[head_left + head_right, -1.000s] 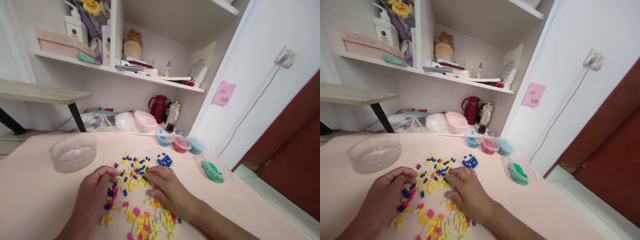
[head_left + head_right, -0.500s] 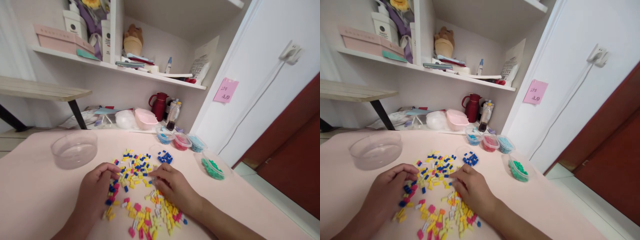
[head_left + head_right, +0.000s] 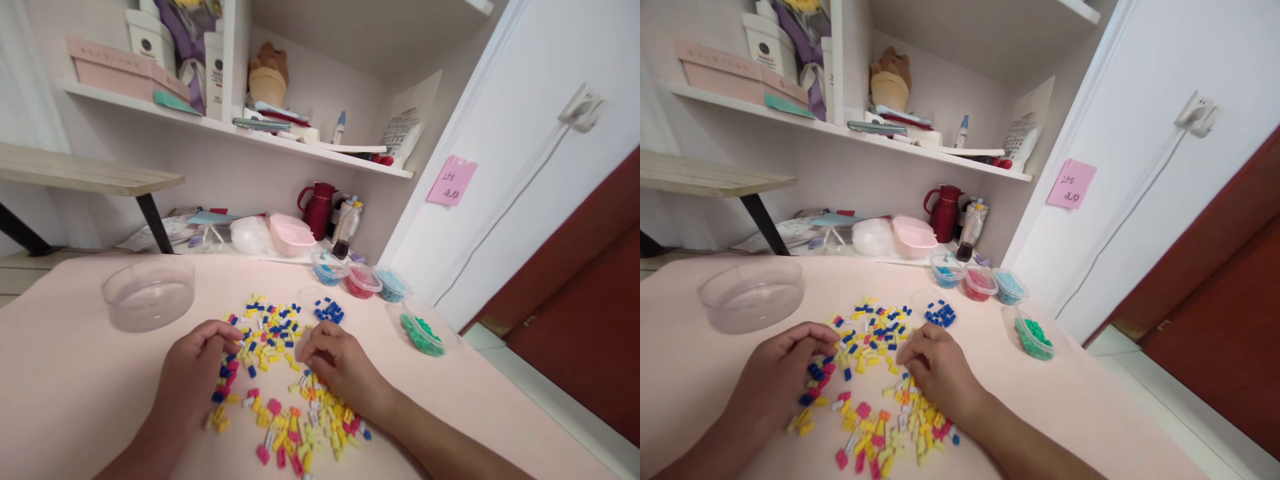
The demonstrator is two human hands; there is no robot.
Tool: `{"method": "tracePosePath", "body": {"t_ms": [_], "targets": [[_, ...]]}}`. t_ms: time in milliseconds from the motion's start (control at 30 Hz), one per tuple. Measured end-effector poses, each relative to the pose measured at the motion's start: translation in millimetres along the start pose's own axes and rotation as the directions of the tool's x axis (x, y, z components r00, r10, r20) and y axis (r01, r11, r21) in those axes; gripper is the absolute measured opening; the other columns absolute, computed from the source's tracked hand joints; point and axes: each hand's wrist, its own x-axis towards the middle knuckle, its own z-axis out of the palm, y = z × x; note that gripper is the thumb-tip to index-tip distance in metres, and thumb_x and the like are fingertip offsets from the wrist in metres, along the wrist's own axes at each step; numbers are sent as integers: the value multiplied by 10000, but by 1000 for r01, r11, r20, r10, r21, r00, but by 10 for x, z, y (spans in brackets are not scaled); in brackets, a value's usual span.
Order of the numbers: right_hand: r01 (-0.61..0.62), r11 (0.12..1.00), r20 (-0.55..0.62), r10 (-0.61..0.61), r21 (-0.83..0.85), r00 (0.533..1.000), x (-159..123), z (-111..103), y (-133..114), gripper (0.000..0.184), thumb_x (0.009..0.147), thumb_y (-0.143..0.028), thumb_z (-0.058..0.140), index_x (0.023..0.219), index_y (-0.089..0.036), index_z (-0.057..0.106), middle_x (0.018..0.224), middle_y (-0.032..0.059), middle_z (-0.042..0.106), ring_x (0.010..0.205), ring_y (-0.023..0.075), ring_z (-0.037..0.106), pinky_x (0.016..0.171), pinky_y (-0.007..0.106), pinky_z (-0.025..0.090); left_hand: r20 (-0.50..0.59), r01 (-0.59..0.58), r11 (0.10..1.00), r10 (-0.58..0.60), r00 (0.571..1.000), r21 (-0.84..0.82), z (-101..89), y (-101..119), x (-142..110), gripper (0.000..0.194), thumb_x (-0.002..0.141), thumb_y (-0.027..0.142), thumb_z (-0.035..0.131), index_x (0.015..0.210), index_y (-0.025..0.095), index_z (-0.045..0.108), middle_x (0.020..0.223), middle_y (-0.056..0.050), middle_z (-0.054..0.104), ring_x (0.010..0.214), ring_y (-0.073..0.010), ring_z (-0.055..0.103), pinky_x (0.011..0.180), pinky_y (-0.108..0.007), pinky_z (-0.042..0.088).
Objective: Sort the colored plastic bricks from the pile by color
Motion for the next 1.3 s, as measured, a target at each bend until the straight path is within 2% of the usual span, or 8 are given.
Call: {"method": "tracePosePath", "body": {"t_ms": [133,433,667,833,933,1033,1167,1300], "targets": [[-38,999,13,38,-10,999,-5,-97,-21,218,843,-78,588,877,-228,742,943,46,608,846,158,621,709,263,517,8,-28,999,28,1000,18,-4,-10,12,202,698,274,496,751,212,681,722,-22,682,437,-106,490,393,-229,386],[193,927,152,-150,-322,977,-29,-125,-46,208,859,-135,623,923,-272,766,901,43,647,859,173,609,788,303,477,-12,-24,999,25,1000,27,3,13,0,192,670,259,520,734,220,697,726,-50,696,621,-192,622,421,-237,411],[168,948,150,-131,-271,980,-42,-105,-62,201,854,-121,614,914,-253,752,923,46,649,886,185,608,812,316,471,-10,-14,999,15,1000,39,8,33,-5,197,665,260,510,733,226,692,744,-49,696,656,-201,630,438,-244,418],[1,997,-69,-6,-73,998,41,-236,22,189,859,-143,589,893,-245,744,915,35,629,822,159,602,693,265,476,-4,27,999,-27,1000,20,9,64,-21,196,659,271,498,732,232,676,745,-32,692,493,-145,543,409,-249,399],[-62,993,-264,35,-96,964,137,-381,202,124,851,-227,621,873,-217,743,851,38,636,732,161,572,659,282,463,-21,11,1000,-10,1000,22,6,44,-8,188,647,289,512,719,236,677,736,-40,693,492,-150,539,394,-244,383],[-117,986,-388,63,-117,920,196,-484,406,187,838,-291,637,961,-195,739,835,44,644,685,160,549,698,316,471,-16,2,1000,-2,1000,12,4,8,12,198,639,297,520,728,234,685,742,-45,699,446,-137,504,372,-244,371],[-167,986,-439,162,28,884,192,-520,533,300,862,-384,597,1073,-207,717,951,68,679,773,190,586,733,335,479,-21,34,999,-35,999,-37,12,-20,29,195,620,290,542,734,229,688,730,-43,699,403,-124,476,345,-240,368],[-172,980,-431,197,97,880,143,-482,427,286,883,-408,571,1025,-215,726,937,64,693,794,203,598,720,333,482,-34,17,999,-18,999,-34,16,-12,23,191,616,286,539,718,221,687,704,-47,695,386,-122,469,327,-236,351]]}}
